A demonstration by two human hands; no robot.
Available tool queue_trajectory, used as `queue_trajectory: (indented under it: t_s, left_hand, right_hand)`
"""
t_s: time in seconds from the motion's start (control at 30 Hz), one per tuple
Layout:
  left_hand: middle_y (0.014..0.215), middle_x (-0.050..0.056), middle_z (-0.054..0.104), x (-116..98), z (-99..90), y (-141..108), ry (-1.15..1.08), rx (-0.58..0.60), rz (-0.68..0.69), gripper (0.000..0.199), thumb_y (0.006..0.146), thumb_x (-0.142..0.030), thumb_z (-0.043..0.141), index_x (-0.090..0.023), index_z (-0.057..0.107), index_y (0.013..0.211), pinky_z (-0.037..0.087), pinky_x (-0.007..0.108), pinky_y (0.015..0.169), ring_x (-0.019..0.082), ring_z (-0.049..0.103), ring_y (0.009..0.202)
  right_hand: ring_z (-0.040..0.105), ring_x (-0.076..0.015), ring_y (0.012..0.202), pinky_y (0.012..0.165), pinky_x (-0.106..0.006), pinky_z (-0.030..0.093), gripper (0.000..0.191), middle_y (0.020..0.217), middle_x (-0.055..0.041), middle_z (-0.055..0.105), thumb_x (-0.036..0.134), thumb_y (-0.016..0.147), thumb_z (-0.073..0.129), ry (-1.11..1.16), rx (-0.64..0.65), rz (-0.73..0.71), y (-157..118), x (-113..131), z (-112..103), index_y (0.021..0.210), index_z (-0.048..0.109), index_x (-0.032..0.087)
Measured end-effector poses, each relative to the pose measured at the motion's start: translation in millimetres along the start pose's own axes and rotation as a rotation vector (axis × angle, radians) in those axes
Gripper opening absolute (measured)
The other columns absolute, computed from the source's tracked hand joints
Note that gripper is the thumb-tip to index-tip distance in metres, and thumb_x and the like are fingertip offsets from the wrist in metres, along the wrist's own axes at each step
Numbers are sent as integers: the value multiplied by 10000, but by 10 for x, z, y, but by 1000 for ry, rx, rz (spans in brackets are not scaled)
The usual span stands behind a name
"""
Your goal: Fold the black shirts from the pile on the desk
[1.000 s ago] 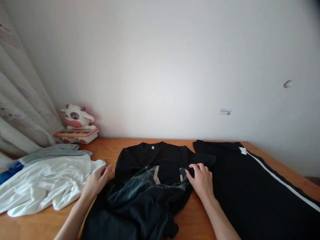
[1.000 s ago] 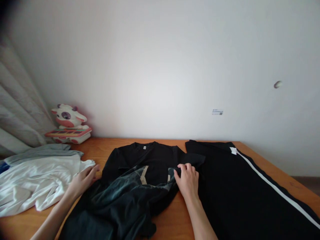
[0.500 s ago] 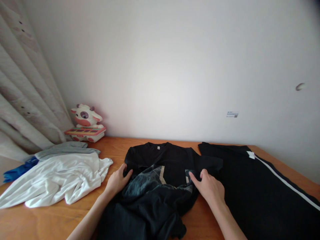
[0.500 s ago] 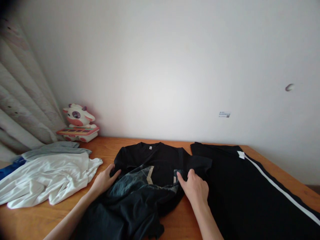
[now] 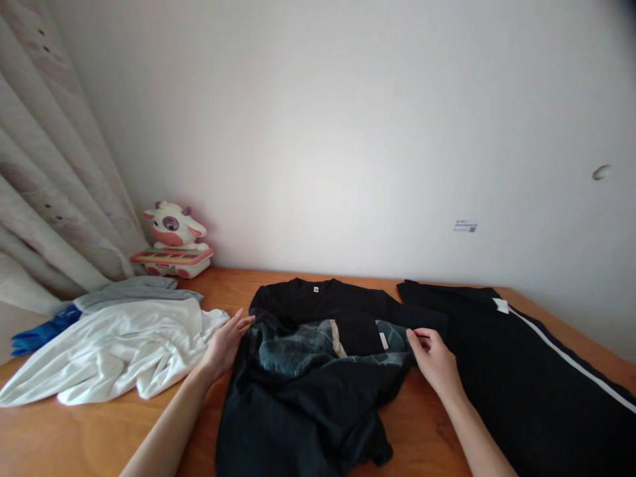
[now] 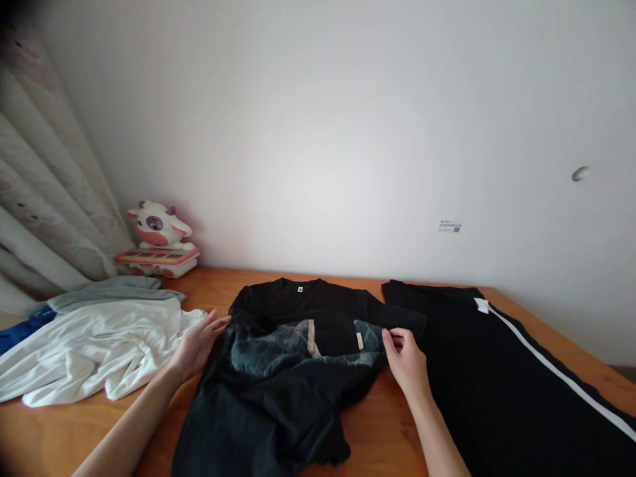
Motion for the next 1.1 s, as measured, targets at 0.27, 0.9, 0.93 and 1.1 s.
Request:
queue_trajectory:
  t_s: [0.27,0.9,0.93,1.1]
  left_hand:
    - [1214,97,729,-4,214,-321,218,333,-47,540,687,-465,774,-219,701,1162,476,451,1060,339,627,1222]
    - [1457,143,458,-572,419,-496,964,-100,857,662,703,-301,700,-255,580,1352,358,579,1109,367,436,1320]
    - [1521,131,410,-585,537,-561,989,-11,900,689,709,-321,704,-274,564,1382,329,586,1131,382,394,1368]
    - [1079,96,729,-317,816,-510,699,368,680,306,731,-423,668,-229,765,947,490,460,984,329,642,1048]
  right_hand:
    - [690,-202,721,614,-291,508,512,850,6,722,538,747,717,203,759,-49,-516,295,458,1142,539,265]
    - [598,-164,526,530,-261,402,215,541,30,584,218,822,591,-223,546,-579,-813,955,551,619,529,250]
    - [627,-176,556,544,-267,426,246,573,14,626,255,852,580,-195,573,-577,-840,979,564,608,546,249]
    - [693,-267,1104,934,-402,550,362,1162,-89,746,235,897,479,34,494,-582,-832,1041,548,1190,692,252]
Point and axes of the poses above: each hand's wrist, its own y-axis towards the middle knuckle, its own z-axis out of the palm, x = y × z, the point moved 10 cm from there along y, towards the middle knuckle
